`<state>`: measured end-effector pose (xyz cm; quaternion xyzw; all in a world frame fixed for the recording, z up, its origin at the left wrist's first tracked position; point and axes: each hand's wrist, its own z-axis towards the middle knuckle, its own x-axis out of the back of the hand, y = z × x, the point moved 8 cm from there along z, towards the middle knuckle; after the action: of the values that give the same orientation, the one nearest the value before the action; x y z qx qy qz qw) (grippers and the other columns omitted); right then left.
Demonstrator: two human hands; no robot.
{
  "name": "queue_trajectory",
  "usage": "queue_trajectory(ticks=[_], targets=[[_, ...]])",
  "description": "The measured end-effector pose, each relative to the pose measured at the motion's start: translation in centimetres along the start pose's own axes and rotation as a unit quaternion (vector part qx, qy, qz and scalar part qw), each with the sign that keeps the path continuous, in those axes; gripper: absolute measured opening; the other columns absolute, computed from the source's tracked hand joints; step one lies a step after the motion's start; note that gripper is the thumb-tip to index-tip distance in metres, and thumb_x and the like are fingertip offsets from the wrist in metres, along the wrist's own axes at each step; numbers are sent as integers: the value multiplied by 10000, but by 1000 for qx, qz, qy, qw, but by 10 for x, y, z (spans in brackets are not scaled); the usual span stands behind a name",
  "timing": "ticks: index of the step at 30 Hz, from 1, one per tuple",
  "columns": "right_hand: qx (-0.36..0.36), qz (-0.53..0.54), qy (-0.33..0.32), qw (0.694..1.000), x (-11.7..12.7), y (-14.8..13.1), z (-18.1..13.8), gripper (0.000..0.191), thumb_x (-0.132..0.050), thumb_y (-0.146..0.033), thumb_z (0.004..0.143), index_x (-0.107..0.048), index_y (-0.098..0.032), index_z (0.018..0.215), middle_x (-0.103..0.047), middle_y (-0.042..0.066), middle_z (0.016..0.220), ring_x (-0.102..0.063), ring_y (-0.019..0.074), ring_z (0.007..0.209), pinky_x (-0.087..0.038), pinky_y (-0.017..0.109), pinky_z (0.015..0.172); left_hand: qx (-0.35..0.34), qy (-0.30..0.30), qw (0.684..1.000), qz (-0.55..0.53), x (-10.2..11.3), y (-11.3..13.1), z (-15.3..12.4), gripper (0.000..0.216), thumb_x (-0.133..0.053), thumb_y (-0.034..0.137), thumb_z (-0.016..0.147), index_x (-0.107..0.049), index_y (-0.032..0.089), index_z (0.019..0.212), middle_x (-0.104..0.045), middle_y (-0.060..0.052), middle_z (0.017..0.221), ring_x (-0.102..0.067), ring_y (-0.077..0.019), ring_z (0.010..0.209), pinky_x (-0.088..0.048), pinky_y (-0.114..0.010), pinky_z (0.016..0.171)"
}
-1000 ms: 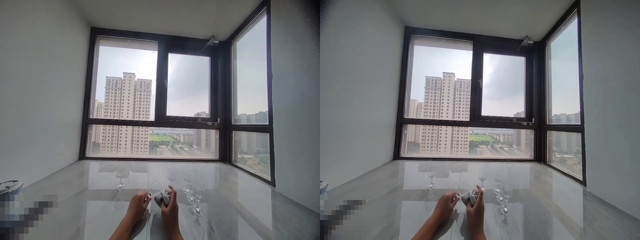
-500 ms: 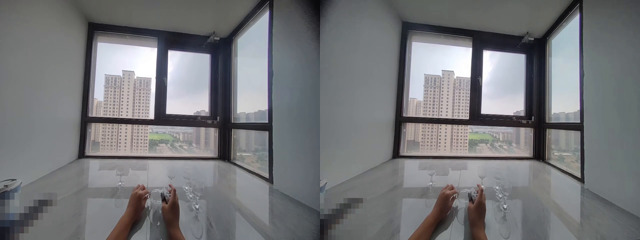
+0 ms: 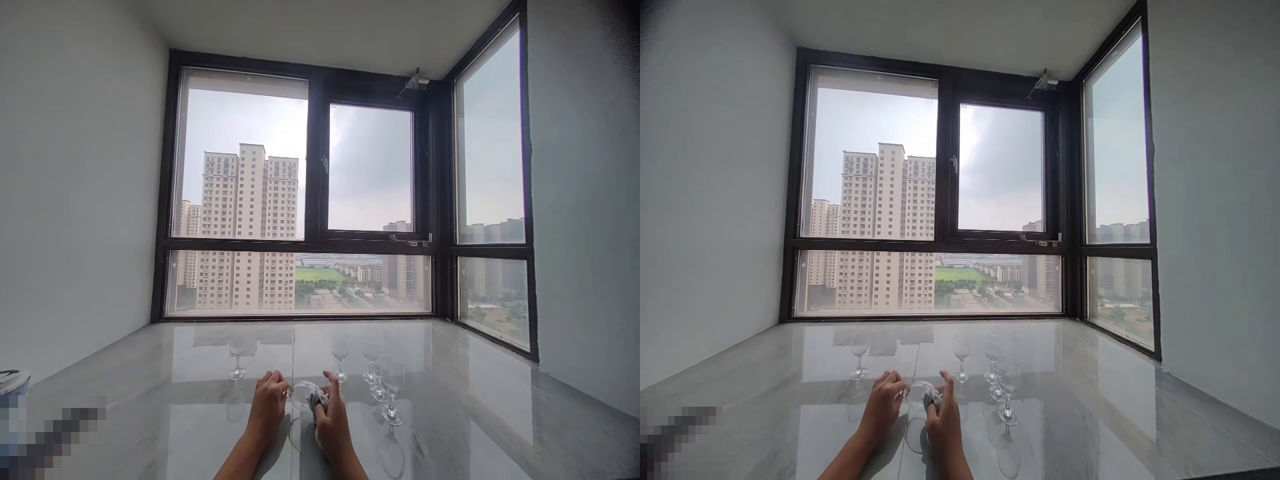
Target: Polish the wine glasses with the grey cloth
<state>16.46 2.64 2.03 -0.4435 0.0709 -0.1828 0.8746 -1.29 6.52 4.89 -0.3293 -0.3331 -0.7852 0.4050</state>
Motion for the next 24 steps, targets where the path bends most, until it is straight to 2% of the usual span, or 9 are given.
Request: queue_trajectory(ticks=[2, 5, 8, 12, 18, 24], targets=[[2, -3, 20, 1000, 4, 0, 1, 655, -508, -180, 688, -495, -196, 1343, -700, 0, 848, -671, 196, 700, -530, 310, 736, -17, -3, 1000, -8, 0, 3, 0, 338, -513, 7, 849, -762, 235, 839, -695, -59, 951, -603, -252, 1009, -404, -368, 906], [11, -24, 95, 995, 17, -2, 1, 709, -526, -186, 682, -448, -225, 1385, -676, 29, 977, -689, 204, 827, -542, 340, 831, -38, -3, 999, -16, 2, 9, -1, 319, -522, 31, 871, -762, 240, 845, -694, -61, 946, -590, -255, 996, -400, -365, 884], [10, -52, 158, 986, 29, -2, 1, 672, -549, -205, 669, -472, -233, 1336, -635, 24, 966, -678, 205, 847, -540, 337, 841, -60, -6, 998, -10, 4, 15, -2, 310, -522, 60, 900, -767, 248, 869, -697, -63, 953, -586, -256, 981, -393, -374, 872], [-1, -56, 118, 991, 26, -2, 2, 637, -538, -205, 679, -489, -214, 1314, -648, -6, 853, -671, 200, 732, -538, 315, 754, -69, -16, 998, 0, 2, 17, -3, 327, -528, 45, 890, -775, 259, 899, -698, -61, 960, -589, -258, 986, -395, -379, 882], [-18, -35, 56, 998, 18, -10, -1, 551, -564, -244, 686, -574, -202, 1236, -723, -7, 763, -654, 207, 614, -508, 298, 637, -28, -13, 999, -19, 2, 9, -1, 356, -523, 10, 849, -787, 238, 916, -697, -62, 977, -605, -252, 1004, -432, -367, 885], [-29, 20, -9, 999, 5, -10, -1, 608, -571, -219, 654, -569, -172, 1261, -735, -9, 758, -637, 183, 602, -492, 270, 599, -15, -3, 999, -29, 8, 6, -2, 329, -539, 26, 874, -792, 236, 891, -695, -57, 964, -619, -246, 1006, -457, -366, 896]])
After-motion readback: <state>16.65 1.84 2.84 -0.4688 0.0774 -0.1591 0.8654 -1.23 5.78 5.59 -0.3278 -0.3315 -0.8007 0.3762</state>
